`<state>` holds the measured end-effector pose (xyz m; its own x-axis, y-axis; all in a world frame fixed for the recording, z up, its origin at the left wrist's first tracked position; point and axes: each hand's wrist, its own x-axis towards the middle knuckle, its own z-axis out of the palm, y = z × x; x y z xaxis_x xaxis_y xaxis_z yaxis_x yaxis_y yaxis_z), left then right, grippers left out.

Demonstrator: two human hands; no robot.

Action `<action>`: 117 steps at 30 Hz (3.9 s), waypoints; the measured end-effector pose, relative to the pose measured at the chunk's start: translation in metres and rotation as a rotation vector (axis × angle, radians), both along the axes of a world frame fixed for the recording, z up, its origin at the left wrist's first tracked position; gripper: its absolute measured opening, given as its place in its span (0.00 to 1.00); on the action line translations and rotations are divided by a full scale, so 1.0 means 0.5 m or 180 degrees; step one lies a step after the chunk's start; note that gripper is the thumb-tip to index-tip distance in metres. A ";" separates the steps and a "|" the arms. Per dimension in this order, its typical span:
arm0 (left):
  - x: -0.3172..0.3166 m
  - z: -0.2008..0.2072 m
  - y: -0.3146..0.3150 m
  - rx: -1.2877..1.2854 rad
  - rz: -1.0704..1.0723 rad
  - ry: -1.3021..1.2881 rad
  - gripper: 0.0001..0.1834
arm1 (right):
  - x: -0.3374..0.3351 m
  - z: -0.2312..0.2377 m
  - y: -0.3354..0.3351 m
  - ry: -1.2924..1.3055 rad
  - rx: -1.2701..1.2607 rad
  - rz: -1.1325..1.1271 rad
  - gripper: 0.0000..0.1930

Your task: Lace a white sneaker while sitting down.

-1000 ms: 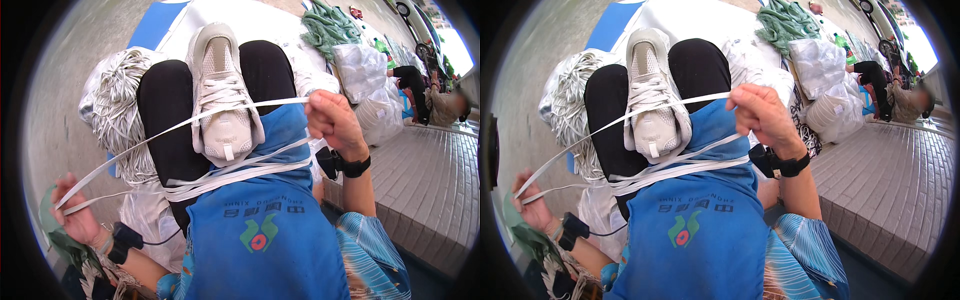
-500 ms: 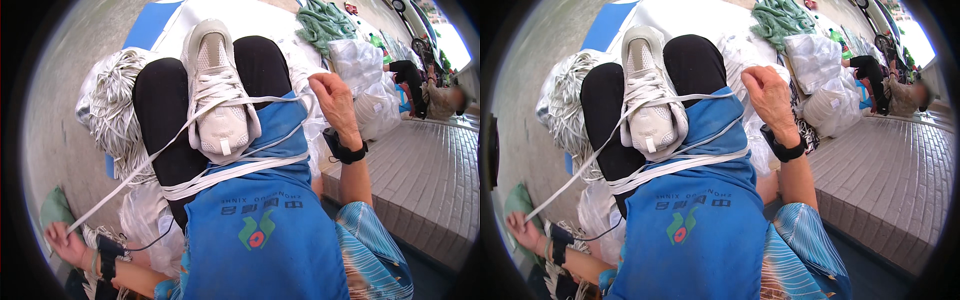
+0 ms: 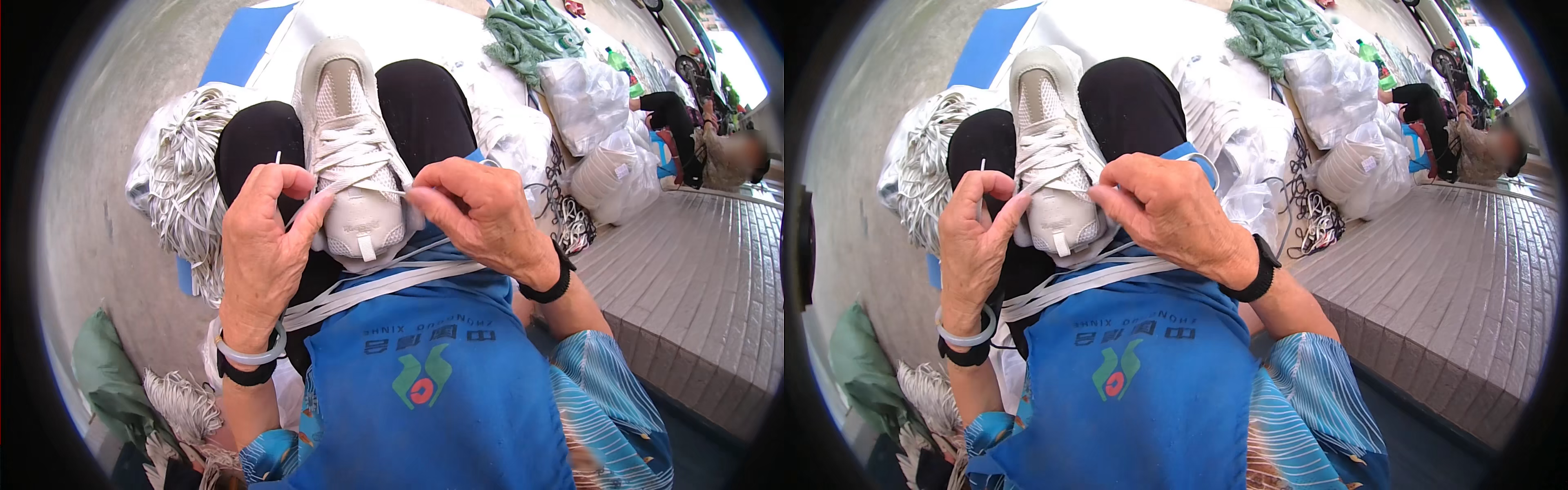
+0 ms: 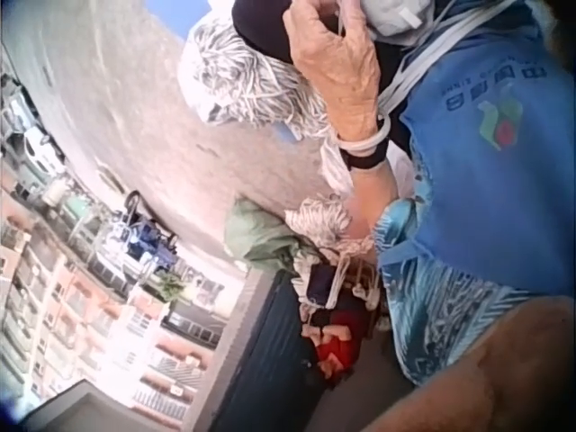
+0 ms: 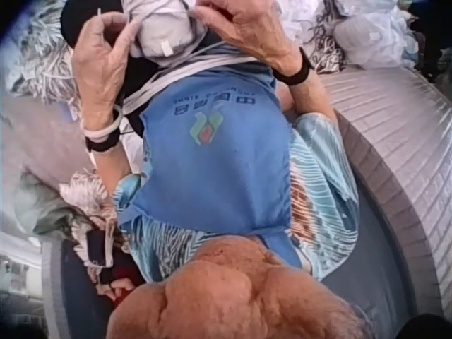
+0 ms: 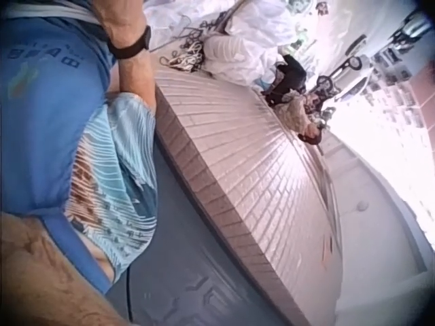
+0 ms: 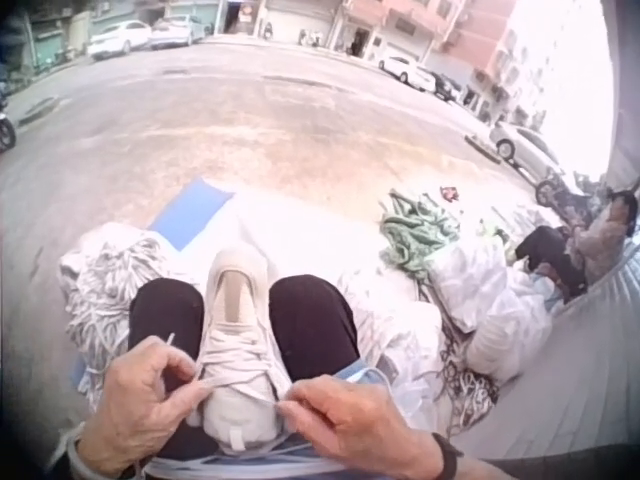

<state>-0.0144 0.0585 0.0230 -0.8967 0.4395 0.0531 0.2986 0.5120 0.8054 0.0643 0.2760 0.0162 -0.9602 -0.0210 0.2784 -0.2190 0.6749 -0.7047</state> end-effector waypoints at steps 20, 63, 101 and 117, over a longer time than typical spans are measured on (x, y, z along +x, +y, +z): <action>-0.006 0.050 0.013 -0.0620 -0.0569 -0.0572 0.06 | 0.000 -0.019 0.016 0.0177 0.0197 0.0329 0.07; 0.053 -0.027 -0.059 0.1181 0.0392 -0.0134 0.10 | 0.096 -0.053 0.034 -0.0729 0.1254 0.1076 0.09; -0.021 -0.047 -0.032 0.0249 0.0099 0.0735 0.03 | 0.074 -0.045 0.024 -0.0566 0.1667 0.0762 0.06; -0.049 0.002 -0.030 0.0335 0.0095 -0.0558 0.06 | -0.031 0.009 0.017 -0.0530 0.0090 0.0193 0.03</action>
